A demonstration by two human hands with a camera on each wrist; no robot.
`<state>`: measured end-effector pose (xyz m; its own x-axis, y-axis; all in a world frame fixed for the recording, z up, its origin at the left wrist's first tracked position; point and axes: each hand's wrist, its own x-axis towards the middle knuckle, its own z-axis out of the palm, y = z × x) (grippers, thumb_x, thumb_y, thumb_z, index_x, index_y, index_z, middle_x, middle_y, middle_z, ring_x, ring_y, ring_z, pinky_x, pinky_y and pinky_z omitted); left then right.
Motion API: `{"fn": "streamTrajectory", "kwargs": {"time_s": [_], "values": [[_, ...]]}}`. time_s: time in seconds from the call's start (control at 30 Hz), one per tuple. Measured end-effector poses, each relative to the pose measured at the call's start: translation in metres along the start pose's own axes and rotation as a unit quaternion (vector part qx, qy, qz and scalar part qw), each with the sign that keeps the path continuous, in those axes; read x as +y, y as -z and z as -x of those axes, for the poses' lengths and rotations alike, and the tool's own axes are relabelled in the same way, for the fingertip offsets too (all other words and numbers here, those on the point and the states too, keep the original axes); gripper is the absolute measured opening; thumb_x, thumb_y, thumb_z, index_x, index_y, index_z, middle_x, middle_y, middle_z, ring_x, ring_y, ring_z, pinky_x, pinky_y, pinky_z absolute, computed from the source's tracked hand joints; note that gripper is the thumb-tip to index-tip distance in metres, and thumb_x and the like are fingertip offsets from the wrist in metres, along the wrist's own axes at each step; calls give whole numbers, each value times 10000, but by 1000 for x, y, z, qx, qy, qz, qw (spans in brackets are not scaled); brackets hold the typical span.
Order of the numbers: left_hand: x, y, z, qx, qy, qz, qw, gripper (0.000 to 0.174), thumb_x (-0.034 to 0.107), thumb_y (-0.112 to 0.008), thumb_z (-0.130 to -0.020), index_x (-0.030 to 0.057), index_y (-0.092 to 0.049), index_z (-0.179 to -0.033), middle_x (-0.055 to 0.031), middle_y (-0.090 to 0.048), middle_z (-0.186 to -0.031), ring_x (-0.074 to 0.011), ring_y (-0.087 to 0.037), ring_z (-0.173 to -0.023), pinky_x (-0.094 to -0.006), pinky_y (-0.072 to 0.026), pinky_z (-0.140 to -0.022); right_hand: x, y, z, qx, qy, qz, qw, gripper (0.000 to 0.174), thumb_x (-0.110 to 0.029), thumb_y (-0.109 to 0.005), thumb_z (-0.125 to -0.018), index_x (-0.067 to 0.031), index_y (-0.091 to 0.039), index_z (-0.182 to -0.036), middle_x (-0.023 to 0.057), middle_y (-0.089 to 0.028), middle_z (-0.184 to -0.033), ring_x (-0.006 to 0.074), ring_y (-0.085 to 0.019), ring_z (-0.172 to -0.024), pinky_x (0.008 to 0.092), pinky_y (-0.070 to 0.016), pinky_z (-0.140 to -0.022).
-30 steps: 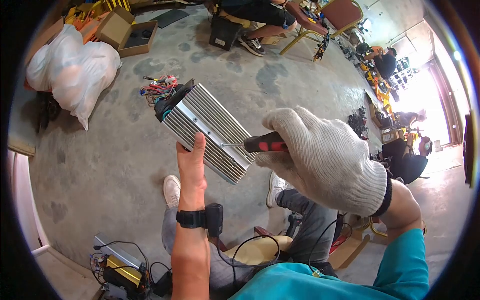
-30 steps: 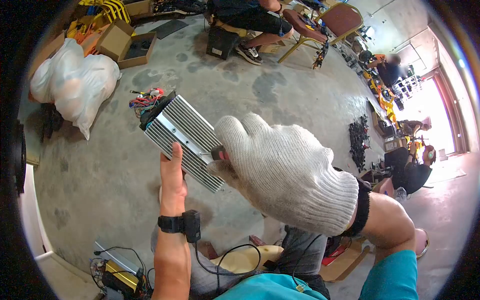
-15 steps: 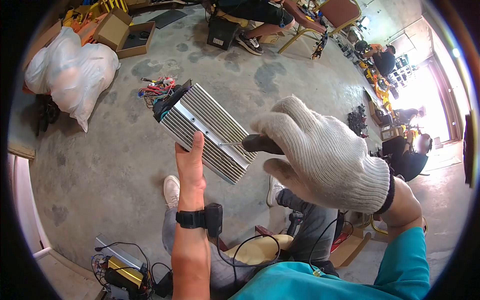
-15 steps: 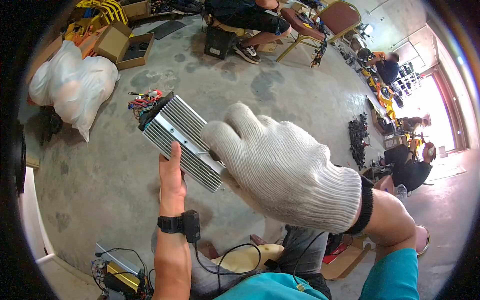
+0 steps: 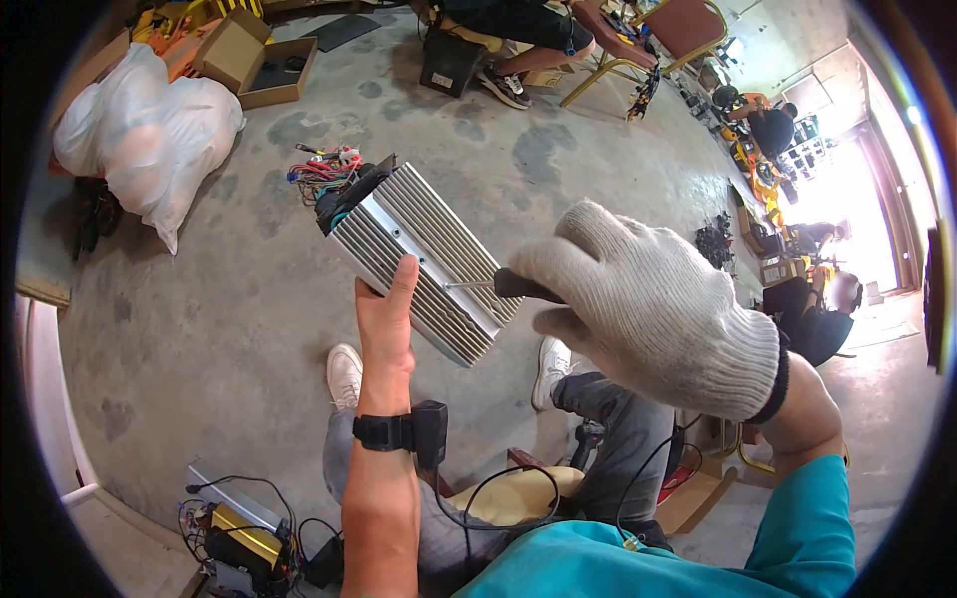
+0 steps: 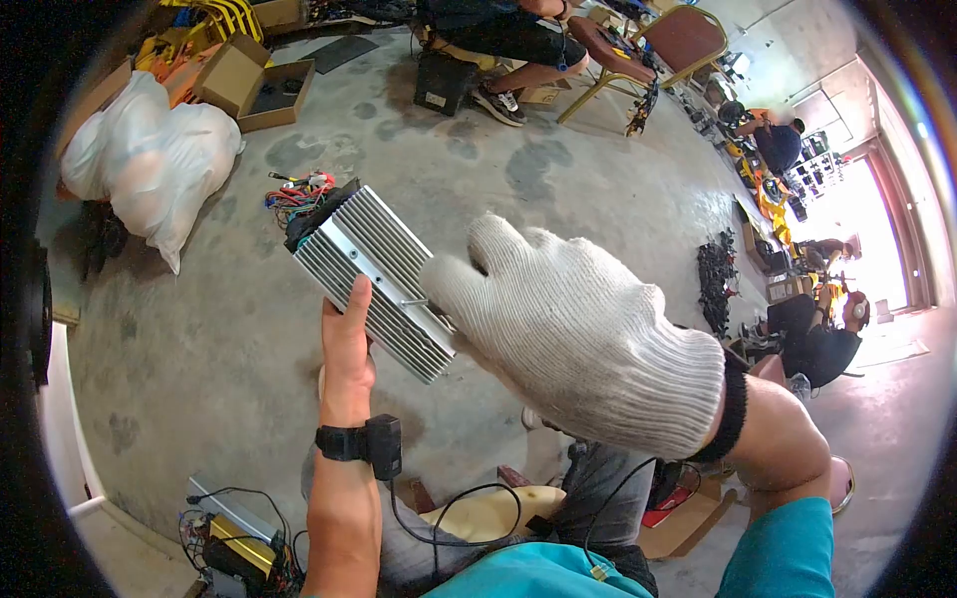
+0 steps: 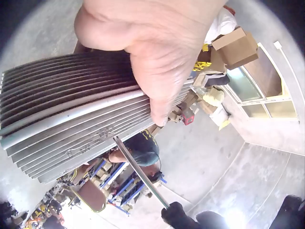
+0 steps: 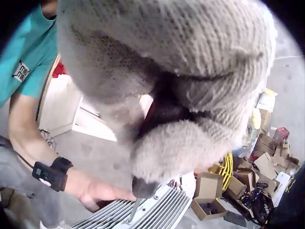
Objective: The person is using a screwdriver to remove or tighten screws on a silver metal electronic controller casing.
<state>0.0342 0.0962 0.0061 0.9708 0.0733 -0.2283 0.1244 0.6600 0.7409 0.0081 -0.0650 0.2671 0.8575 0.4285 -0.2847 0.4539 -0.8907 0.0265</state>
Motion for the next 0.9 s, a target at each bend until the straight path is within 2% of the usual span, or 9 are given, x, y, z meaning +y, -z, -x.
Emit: {"fn": "streamTrajectory", "kwargs": {"time_s": [0.03,0.13,0.27,0.5,0.57,0.6,0.7,0.77,0.9], "values": [[0,0,0,-3,-4,0,1000,659,310,-832,-900,-35,-520,-1367,-101,-626,-1293,-170,-598,-1152,-328,-460,-1031,4,-2,2,20,61,36,997,353,-148,-725,-877,-106,-616,-1210,104,-581,-1081,307,-679,-935,402,-588,-731],[-1,1,-2,-8,-5,0,1000,634,281,-824,-906,-40,-523,-1362,-98,-632,-1280,-169,-597,-1148,-327,-460,-1028,4,-7,6,16,118,60,991,389,-99,-693,-861,-109,-609,-1241,98,-583,-1093,294,-668,-959,403,-591,-747],[-1,1,-2,-12,-11,-5,1000,609,254,-817,-905,-42,-529,-1353,-99,-637,-1265,-166,-601,-1134,-326,-467,-1015,10,-7,5,22,148,55,987,437,-59,-670,-851,-117,-602,-1279,100,-591,-1094,298,-664,-984,407,-595,-774],[4,4,1,2,-7,-13,1000,586,240,-815,-899,-44,-538,-1330,-111,-652,-1231,-172,-628,-1079,-329,-490,-983,-2,1,2,-3,92,8,996,407,-92,-720,-872,-115,-622,-1267,117,-610,-1060,311,-703,-947,420,-596,-764],[3,4,1,1,-10,-13,1000,581,236,-813,-900,-44,-539,-1328,-110,-655,-1224,-173,-632,-1072,-331,-492,-982,-3,1,3,-54,58,-25,997,458,-78,-741,-826,-28,-530,-1230,179,-581,-1092,375,-686,-977,453,-592,-804],[4,3,2,-1,-8,-14,1000,585,233,-813,-900,-48,-535,-1331,-111,-655,-1228,-173,-633,-1069,-329,-495,-977,-3,1,3,-54,58,-24,997,458,-78,-741,-826,-28,-530,-1230,179,-581,-1092,375,-686,-977,453,-592,-804],[5,6,1,-11,-9,-18,1000,595,228,-813,-900,-55,-527,-1338,-114,-655,-1237,-174,-636,-1067,-325,-503,-968,-2,-5,2,-42,22,-84,995,341,-117,-686,-897,-48,-563,-1207,173,-600,-1068,373,-688,-957,458,-590,-791],[5,5,0,-20,-9,-25,999,599,227,-812,-901,-59,-522,-1341,-117,-655,-1242,-175,-637,-1068,-322,-507,-964,3,-9,2,39,35,-76,996,385,-101,-760,-863,-116,-636,-1227,117,-630,-1003,314,-713,-860,411,-581,-712],[3,-2,-3,4,-26,-28,999,624,231,-815,-902,-72,-504,-1350,-135,-636,-1278,-183,-626,-1105,-323,-505,-975,22,-2,14,106,71,-99,987,367,-85,-788,-825,-76,-647,-1163,122,-664,-968,308,-717,-857,402,-580,-721]]}}
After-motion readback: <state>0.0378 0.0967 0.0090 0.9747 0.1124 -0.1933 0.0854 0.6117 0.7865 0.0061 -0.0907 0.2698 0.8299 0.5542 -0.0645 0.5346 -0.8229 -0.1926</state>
